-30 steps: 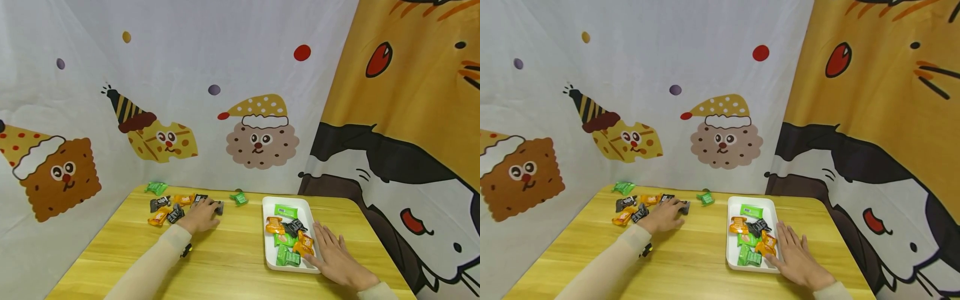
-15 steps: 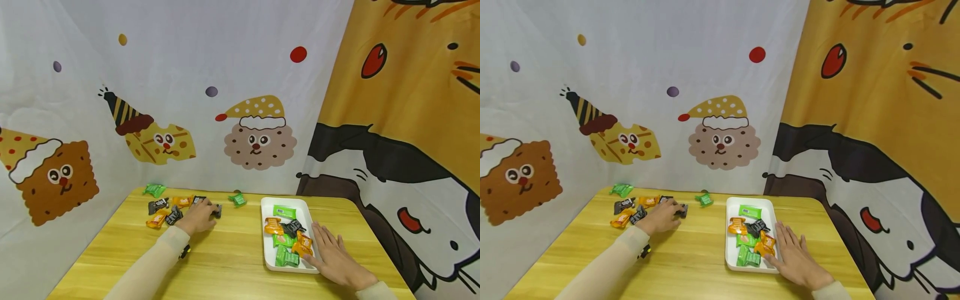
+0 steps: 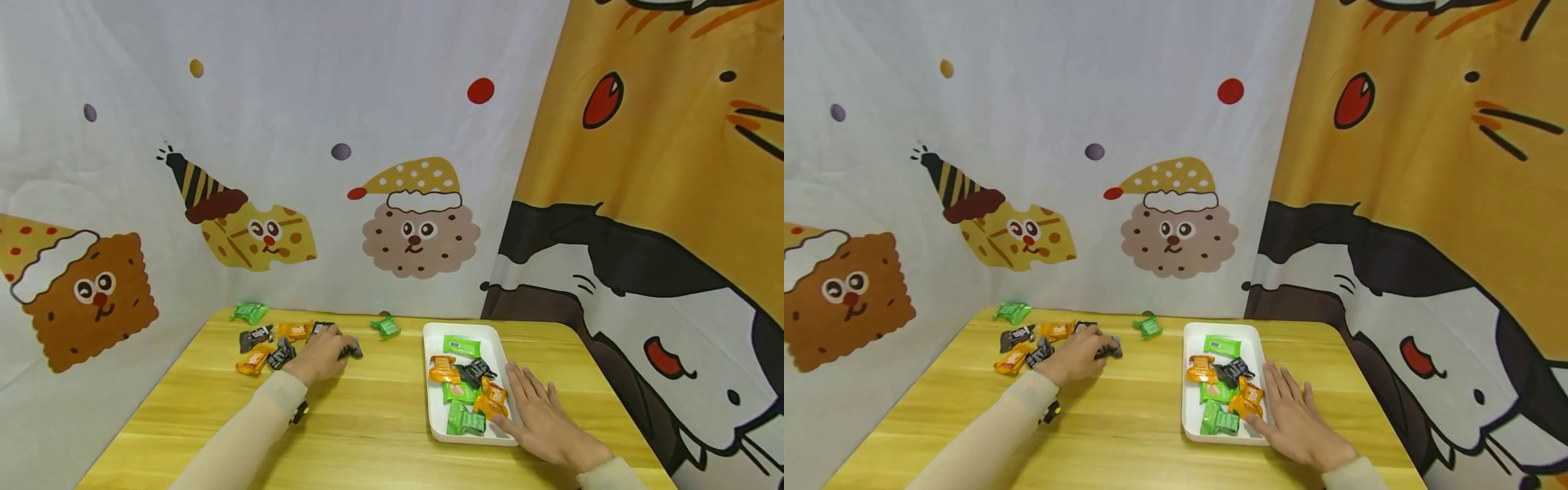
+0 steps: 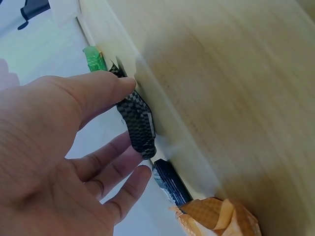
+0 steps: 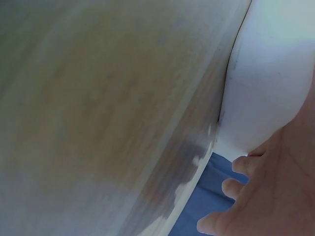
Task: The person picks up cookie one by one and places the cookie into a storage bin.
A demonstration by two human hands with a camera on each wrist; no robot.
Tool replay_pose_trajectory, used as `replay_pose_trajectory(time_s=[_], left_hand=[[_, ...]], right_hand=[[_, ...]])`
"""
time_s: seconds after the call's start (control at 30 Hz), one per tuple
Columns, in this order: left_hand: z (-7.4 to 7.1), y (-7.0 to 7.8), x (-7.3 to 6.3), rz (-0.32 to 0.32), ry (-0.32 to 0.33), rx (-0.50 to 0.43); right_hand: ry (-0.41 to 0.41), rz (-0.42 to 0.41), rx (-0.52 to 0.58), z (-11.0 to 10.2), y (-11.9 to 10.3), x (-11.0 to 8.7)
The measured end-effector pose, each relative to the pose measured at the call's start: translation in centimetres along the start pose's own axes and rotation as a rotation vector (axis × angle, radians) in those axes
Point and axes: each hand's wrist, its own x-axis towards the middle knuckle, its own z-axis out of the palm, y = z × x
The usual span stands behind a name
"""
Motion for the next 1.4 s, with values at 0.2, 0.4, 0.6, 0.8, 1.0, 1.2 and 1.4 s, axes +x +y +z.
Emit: replay_pose_trajectory(time_s=[0.2,0.4,0.6,0.8,1.0,1.2,1.4], left_hand=[[0.1,0.1,0.0,-0.011,-0.009,-0.008],[0.2,0.2,-0.1,-0.013,-0.002,0.003],[0.4,0.3,-0.1,-0.019,0.007,0.004],[0.6,0.5,0.0,-0.027,0.008,-0.012],[0.6,0.8,-0.1,-0.031,-0.004,-0.051],[0.5,0.9,-0.2,-0.021,-0.002,-0.083],[0.6,1.3,-0.1,-0.008,0.009,-0.092]], right_hand=[[0.006,0.0,-0.006,0.2,0.1,0.0],[-0.001,0.003,0.0,0.0,0.0,-0.1],[0.003,0.0,0.003,0.1,-0.1,-0.1],[0.022,-0.015,-0.001,0.1,-0.1,-0.2],[0.014,-0.01,0.006,0.0,-0.1,-0.1],[0.01,-0.01,0.005,0.1,-0.1,-0.1],[0.013,-0.017,0.003,0.0,-0.1,-0.2]])
